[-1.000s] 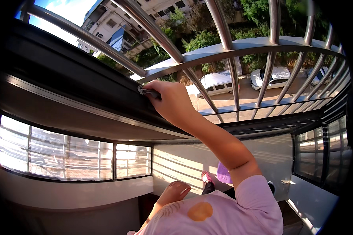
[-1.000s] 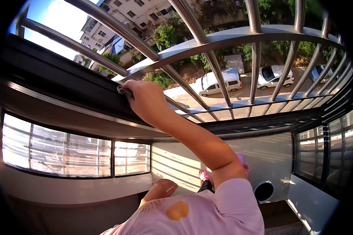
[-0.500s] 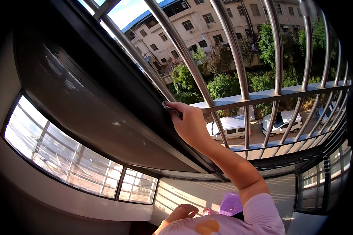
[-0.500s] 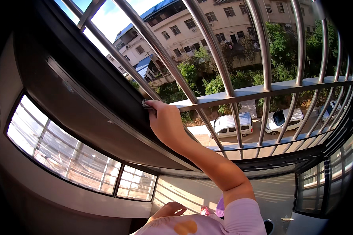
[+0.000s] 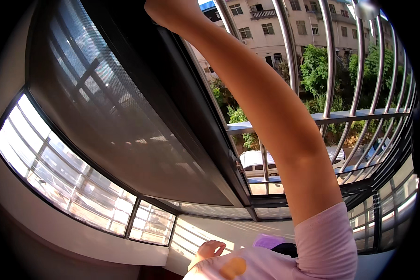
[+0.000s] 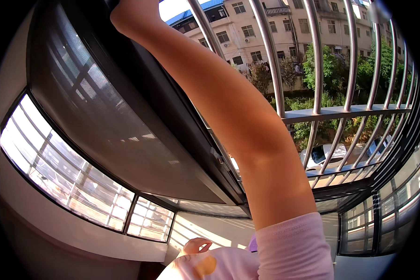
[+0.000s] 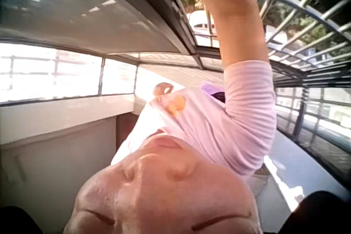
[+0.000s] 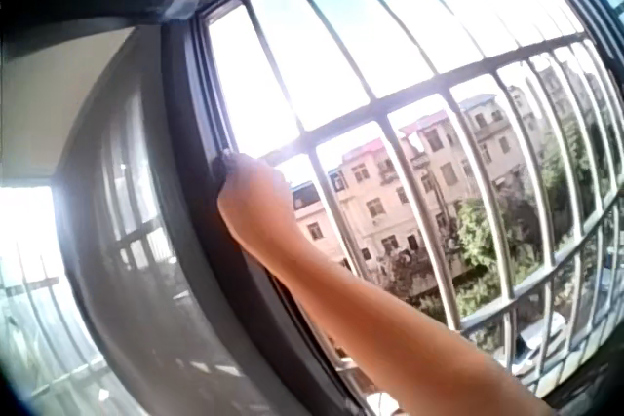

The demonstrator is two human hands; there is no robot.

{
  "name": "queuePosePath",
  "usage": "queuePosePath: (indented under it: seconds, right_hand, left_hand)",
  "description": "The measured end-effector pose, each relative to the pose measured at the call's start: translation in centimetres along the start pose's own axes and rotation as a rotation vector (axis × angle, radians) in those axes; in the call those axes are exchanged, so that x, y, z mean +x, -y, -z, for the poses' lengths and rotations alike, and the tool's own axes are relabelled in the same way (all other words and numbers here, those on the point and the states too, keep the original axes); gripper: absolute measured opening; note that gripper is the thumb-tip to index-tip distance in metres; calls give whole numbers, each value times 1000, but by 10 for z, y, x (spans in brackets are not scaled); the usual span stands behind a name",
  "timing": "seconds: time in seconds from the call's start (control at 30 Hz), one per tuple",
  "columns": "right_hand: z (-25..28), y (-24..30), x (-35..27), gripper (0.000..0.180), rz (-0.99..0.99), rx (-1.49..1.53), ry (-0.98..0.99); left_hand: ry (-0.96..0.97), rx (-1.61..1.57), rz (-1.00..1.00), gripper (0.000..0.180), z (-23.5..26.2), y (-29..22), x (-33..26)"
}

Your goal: The person cleans the window frame and glass panes on a balcony using a cloth. They wipe the frame and glass, then dip the cloth into a bucket of water to wring it out before continuing to wipe different sections of the window.

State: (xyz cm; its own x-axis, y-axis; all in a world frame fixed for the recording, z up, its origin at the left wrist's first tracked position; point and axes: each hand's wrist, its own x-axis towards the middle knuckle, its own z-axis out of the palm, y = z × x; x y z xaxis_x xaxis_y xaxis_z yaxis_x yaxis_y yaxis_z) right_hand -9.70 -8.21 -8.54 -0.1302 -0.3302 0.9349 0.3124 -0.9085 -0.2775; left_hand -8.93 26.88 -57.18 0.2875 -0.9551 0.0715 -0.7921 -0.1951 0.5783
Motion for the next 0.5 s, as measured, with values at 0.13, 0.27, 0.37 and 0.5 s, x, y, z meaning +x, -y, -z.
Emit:
queuePosePath:
  seconds: [0.13, 0.27, 0.37, 0.5]
  right_hand:
    - [41, -21, -118, 26, -160, 60, 80]
    - [87, -47, -256, 26, -434, 124, 179]
    - [117, -74, -361, 26, -474, 74, 187]
    - [114, -90, -392, 25, -973, 638, 38]
  left_hand:
    - [76, 9, -65, 8, 3, -3, -7]
    - [109, -8, -89, 8, 1, -11, -11]
    - [155, -46, -98, 8, -11, -17, -12]
    - [252, -70, 23, 7, -14, -37, -30]
